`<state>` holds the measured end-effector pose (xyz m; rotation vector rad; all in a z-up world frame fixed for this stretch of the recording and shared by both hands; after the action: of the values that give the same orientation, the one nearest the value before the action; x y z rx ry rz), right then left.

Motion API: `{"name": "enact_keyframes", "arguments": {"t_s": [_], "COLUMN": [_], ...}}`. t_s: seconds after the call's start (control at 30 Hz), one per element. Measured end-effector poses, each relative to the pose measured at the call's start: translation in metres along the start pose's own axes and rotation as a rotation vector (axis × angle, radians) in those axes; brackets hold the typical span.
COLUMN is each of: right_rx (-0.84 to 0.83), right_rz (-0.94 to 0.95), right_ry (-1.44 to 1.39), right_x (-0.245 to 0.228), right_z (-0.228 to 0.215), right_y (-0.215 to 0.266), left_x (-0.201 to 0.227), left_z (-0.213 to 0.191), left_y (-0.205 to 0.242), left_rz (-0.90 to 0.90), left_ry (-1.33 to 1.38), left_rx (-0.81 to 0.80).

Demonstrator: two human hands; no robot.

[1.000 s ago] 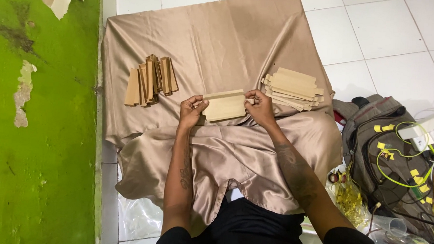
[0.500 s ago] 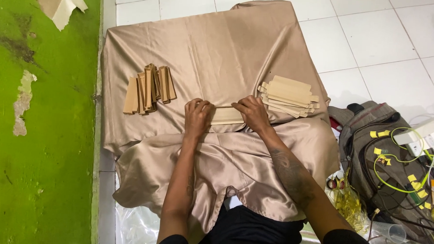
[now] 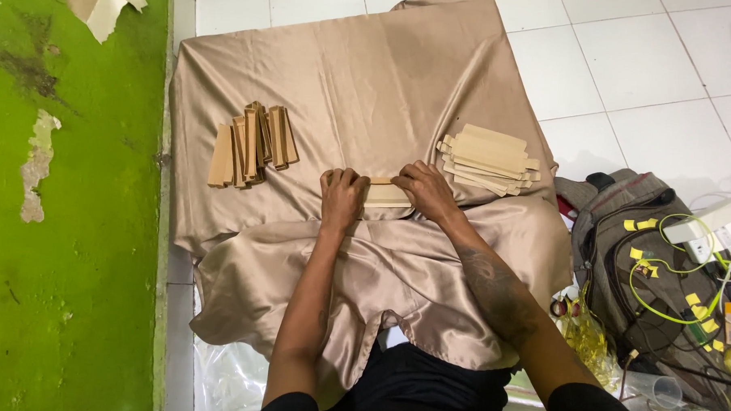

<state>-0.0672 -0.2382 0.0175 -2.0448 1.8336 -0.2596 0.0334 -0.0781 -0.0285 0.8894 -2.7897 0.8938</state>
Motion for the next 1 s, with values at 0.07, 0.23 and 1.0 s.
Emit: {"name": "enact_keyframes", "arguments": {"t_s": [0.07, 0.23, 1.0], "right_rx": [0.027, 0.001, -0.514], "right_rz": [-0.024, -0.091, 0.296], "right_ry": [0.046, 0.123, -0.242], "right_x": [0.001, 0.003, 0.041], "right_z": [0.0, 0.004, 0.036], "right_y": [-0.008, -0.018, -0.067], "left_x": [0.002, 0.009, -0.036], "left_z": [-0.005, -0.015, 0.049], "left_y": [-0.005, -0.014, -0.058], "left_rz": [0.008, 0.015, -0.304], "left_ry": [-0.002, 0.026, 0.117], "left_rx": [0.027, 0.006, -0.449]}}
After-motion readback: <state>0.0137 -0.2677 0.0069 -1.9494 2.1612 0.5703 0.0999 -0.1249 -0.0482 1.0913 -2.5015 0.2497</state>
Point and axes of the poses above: each hand's wrist, its own y-axis away from the middle knuckle, its own z-axis out of the palm, x = y × z, the point moved 6 cm from there along -y, towards the middle knuckle, and after that the axes turned 6 degrees about y, right-handed, at the moved point
